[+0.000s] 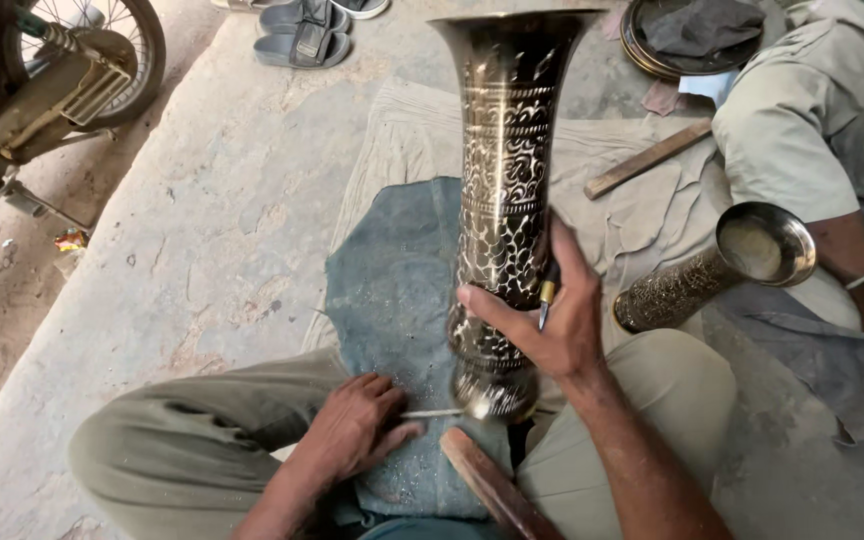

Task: The person sits on the floor and uses a hammer and chisel to engrave intricate patterns onto a metal vase. They rotate the vase to work on different sections and occasionally inspect the interior rim with a small tool.

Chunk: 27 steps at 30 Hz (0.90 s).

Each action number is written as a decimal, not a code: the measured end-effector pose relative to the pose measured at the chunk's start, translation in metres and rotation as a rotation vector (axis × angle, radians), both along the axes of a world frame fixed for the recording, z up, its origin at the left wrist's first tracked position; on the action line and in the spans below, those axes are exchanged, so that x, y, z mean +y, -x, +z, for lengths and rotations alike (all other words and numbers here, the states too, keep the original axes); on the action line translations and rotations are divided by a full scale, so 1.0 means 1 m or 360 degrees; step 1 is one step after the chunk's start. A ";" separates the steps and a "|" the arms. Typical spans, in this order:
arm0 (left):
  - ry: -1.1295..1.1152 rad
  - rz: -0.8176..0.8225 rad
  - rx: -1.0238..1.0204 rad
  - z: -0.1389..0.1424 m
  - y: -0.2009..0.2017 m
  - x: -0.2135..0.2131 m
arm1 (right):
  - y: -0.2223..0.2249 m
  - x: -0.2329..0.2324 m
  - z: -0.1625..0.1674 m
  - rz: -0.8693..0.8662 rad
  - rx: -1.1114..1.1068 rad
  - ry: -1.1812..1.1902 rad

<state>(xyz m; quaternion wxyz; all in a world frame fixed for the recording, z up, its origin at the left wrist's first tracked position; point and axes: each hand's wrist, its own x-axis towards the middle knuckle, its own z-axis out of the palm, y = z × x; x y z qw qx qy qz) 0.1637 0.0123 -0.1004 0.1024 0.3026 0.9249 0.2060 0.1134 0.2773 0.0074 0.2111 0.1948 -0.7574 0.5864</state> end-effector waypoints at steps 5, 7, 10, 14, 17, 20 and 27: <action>-0.0286 -0.0251 -0.0229 0.033 -0.027 -0.001 | 0.002 0.005 -0.004 -0.0158 0.0075 0.0056; -0.0471 -0.0434 -0.0177 0.041 -0.047 0.006 | 0.005 0.001 -0.013 -0.0011 -0.0089 0.0357; -0.0580 -0.0596 0.0151 0.047 -0.060 0.015 | 0.012 -0.012 -0.029 0.0103 -0.0318 0.0807; -0.0388 -0.0400 0.0951 0.056 -0.048 0.018 | 0.012 -0.036 -0.056 0.0034 -0.0851 0.1004; -0.0354 -0.0325 0.0970 0.064 -0.031 0.013 | -0.004 -0.054 -0.081 0.0184 -0.1280 0.1071; -0.0566 -0.0215 0.0763 0.069 -0.024 0.010 | -0.030 -0.067 -0.102 0.0269 -0.1636 0.1100; -0.0736 -0.0160 0.0308 0.059 -0.002 -0.009 | -0.069 -0.093 -0.115 0.0249 -0.1841 0.1312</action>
